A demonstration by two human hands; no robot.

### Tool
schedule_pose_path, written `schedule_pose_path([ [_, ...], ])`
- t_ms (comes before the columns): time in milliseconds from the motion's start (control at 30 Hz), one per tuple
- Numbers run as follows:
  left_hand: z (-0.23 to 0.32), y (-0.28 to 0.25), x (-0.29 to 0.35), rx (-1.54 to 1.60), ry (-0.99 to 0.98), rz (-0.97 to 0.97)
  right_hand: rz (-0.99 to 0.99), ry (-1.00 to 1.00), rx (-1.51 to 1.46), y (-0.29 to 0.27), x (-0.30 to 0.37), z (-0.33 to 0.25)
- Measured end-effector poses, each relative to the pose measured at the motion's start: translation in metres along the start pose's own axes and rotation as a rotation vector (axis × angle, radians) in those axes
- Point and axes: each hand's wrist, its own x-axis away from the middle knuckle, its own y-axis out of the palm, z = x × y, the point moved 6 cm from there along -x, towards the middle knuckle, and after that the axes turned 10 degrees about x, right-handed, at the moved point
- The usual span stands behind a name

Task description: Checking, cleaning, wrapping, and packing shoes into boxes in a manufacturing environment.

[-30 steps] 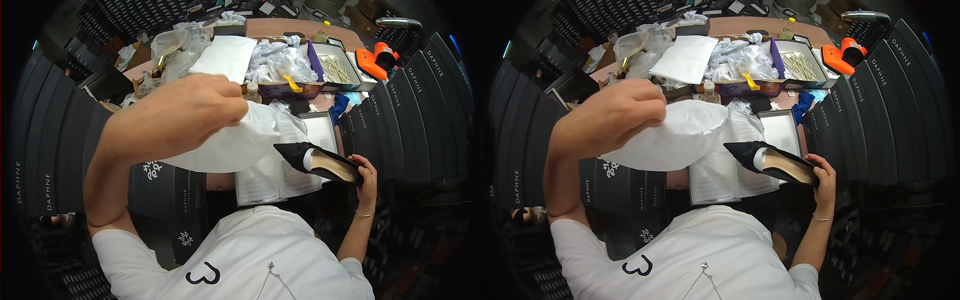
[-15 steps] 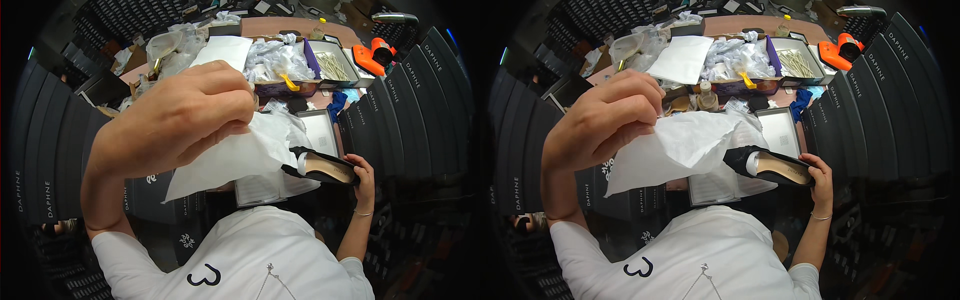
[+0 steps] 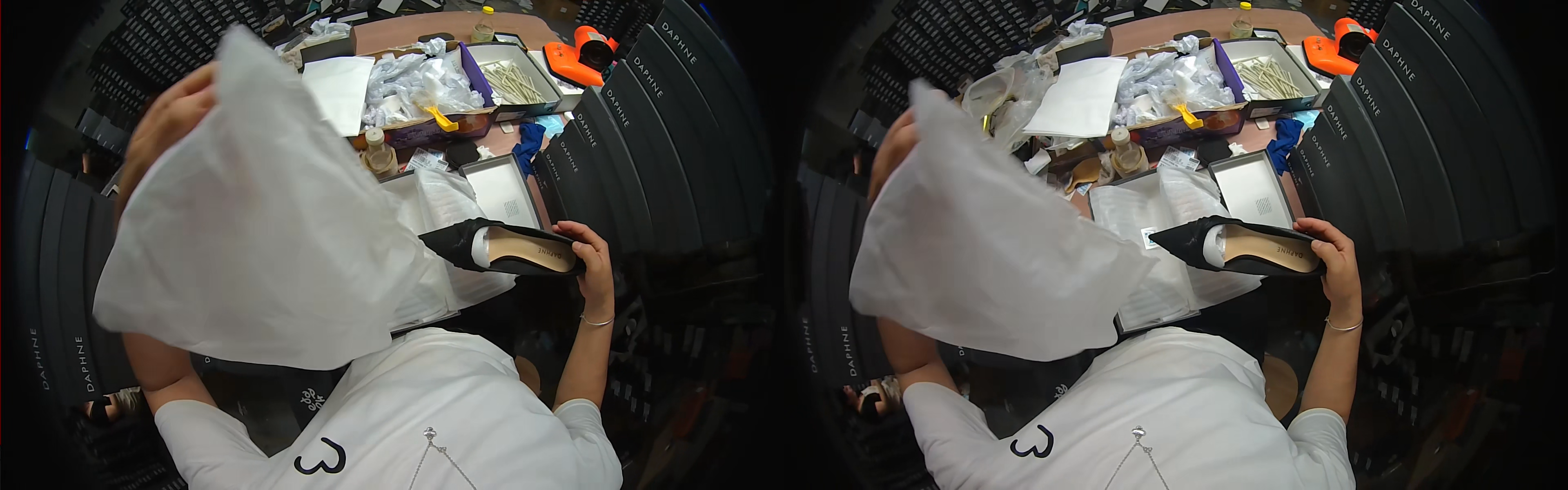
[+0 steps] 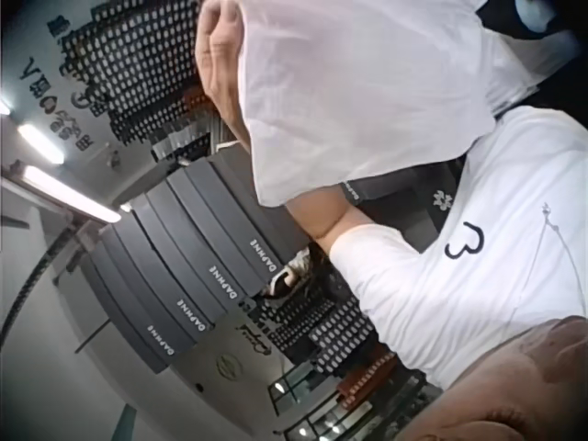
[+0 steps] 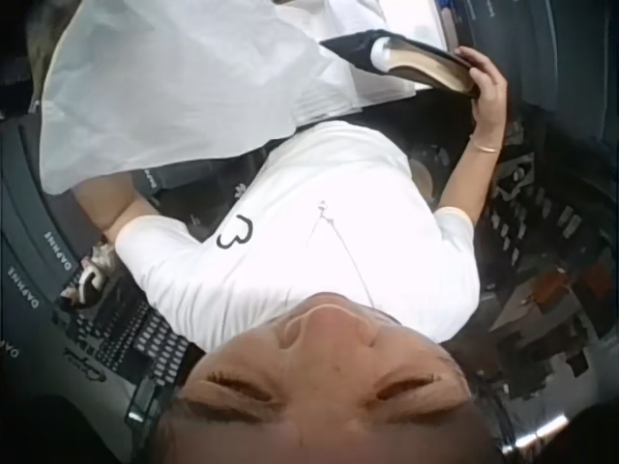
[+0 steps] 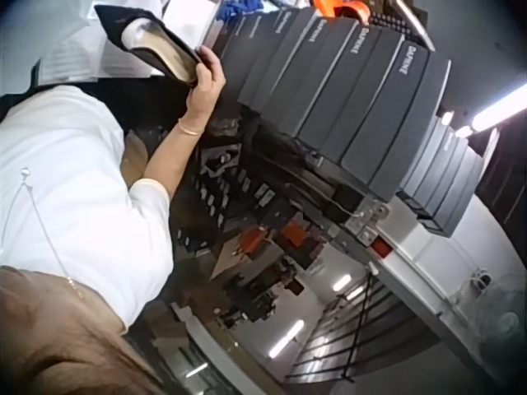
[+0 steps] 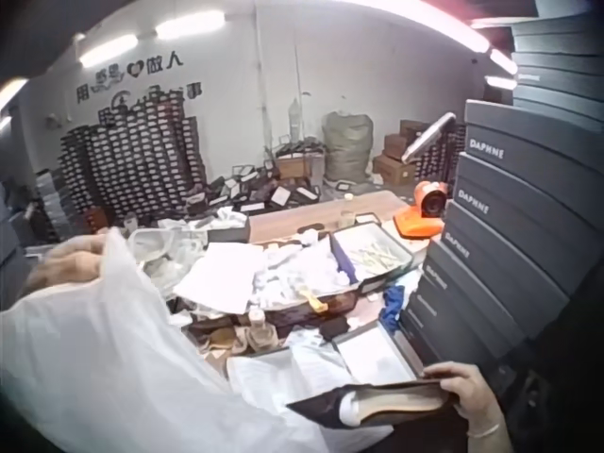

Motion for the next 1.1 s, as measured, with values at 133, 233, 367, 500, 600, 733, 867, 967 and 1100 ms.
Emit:
schedule_pose_path([
  [133,-0.017,0.009,-0.012,-0.024,-0.005,-0.080,-0.030,0.000,0.003,0.003,-0.001,0.001],
  [233,-0.027,0.018,-0.018,0.044,-0.033,-0.070,-0.018,-0.002,0.024,-0.006,0.005,0.001],
  [367,-0.034,0.015,-0.015,0.374,-0.126,-0.098,0.012,-0.003,0.011,-0.010,0.008,0.000],
  [500,-0.036,0.006,-0.002,0.593,-0.020,0.184,0.036,-0.006,0.003,-0.020,0.010,-0.002],
  [600,-0.042,-0.021,0.011,0.644,0.181,0.323,0.042,0.003,-0.045,-0.019,0.008,-0.001],
  [733,-0.059,0.003,-0.010,0.867,0.029,0.189,0.112,0.059,-0.202,-0.012,0.003,0.018],
  [867,-0.108,0.074,-0.037,1.000,-0.314,-0.016,0.235,0.124,-0.498,-0.008,0.006,0.051],
  [967,-0.175,0.149,-0.033,1.030,-0.634,-0.121,0.180,0.174,-0.771,0.003,0.001,0.066],
  [1100,-0.277,0.215,-0.011,0.423,-0.786,-0.324,0.069,0.285,-0.992,0.036,0.001,0.060],
])
